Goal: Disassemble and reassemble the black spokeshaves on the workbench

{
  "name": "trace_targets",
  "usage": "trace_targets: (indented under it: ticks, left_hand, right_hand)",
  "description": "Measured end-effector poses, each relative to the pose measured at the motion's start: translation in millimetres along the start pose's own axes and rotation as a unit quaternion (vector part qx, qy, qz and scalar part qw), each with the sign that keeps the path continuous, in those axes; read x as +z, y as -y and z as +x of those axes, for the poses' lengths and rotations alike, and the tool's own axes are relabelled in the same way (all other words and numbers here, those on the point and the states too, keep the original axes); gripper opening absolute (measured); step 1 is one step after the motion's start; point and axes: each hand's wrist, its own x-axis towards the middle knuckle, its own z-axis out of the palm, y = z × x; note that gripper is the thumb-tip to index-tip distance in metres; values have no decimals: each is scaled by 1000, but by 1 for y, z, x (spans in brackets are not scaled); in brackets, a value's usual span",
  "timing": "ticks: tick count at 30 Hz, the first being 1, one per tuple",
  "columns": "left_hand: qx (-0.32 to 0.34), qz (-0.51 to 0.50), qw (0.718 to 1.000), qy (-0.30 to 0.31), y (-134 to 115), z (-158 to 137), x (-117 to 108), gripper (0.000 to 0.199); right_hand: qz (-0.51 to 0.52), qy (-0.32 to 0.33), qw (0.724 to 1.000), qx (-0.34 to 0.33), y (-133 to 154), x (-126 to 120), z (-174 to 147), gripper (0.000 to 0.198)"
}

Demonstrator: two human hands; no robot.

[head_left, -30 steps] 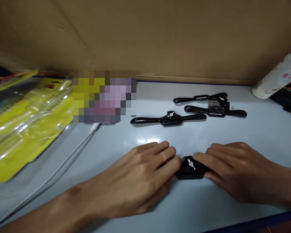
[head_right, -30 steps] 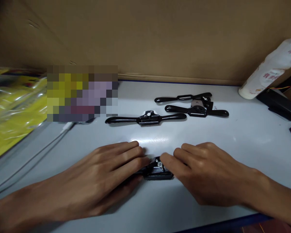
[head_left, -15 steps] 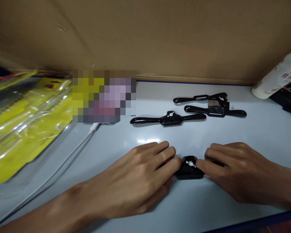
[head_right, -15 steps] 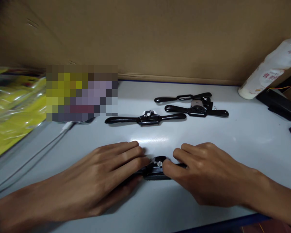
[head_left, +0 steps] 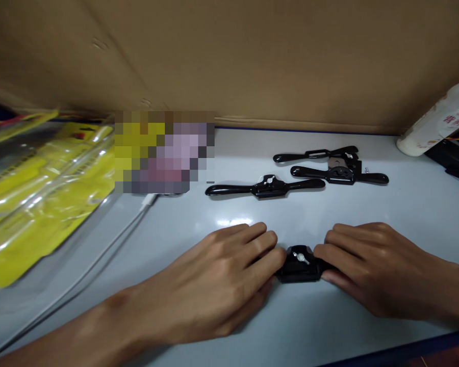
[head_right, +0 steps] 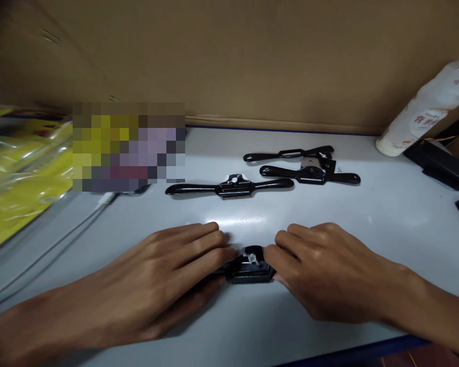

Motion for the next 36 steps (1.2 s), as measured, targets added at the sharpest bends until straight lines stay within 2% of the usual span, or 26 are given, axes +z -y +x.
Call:
trace_targets:
  ticks: [11, 16, 17, 23, 27, 31, 32, 36]
  left_hand:
    - [-2, -4, 1000, -5, 0, -2, 1, 18]
    - [-3, -5, 1000, -1, 0, -2, 0, 19]
    - [-3, -6, 1000, -1, 0, -2, 0, 19]
    - [-1, 4, 1000, -2, 0, -2, 1, 20]
    - [-1, 1, 1000, -1, 0, -2, 1, 20]
    - [-3, -1, 1000, 5, 0, -1, 0, 20]
    - [-3, -1, 1000, 5, 0, -1, 0, 20]
    - [0, 1, 1000, -11, 0, -1, 1, 20]
  right_hand:
    - [-8, 16, 1000, -4, 0, -1, -1, 12]
    - [-27, 27, 998, -48, -2, -4, -2, 49]
    - [-26, 27, 998, -49, -2, -4, -2, 51]
    - [-22, 17, 1000, -2, 0, 0, 0, 35]
    - [-28, 18, 999, -14, 1, 0, -1, 25]
    - [-36, 9, 999, -14, 1, -1, -3, 51]
    - [-36, 10, 999, -17, 1, -1, -3, 51]
    - [-6, 13, 1000, -8, -1, 0, 0, 15]
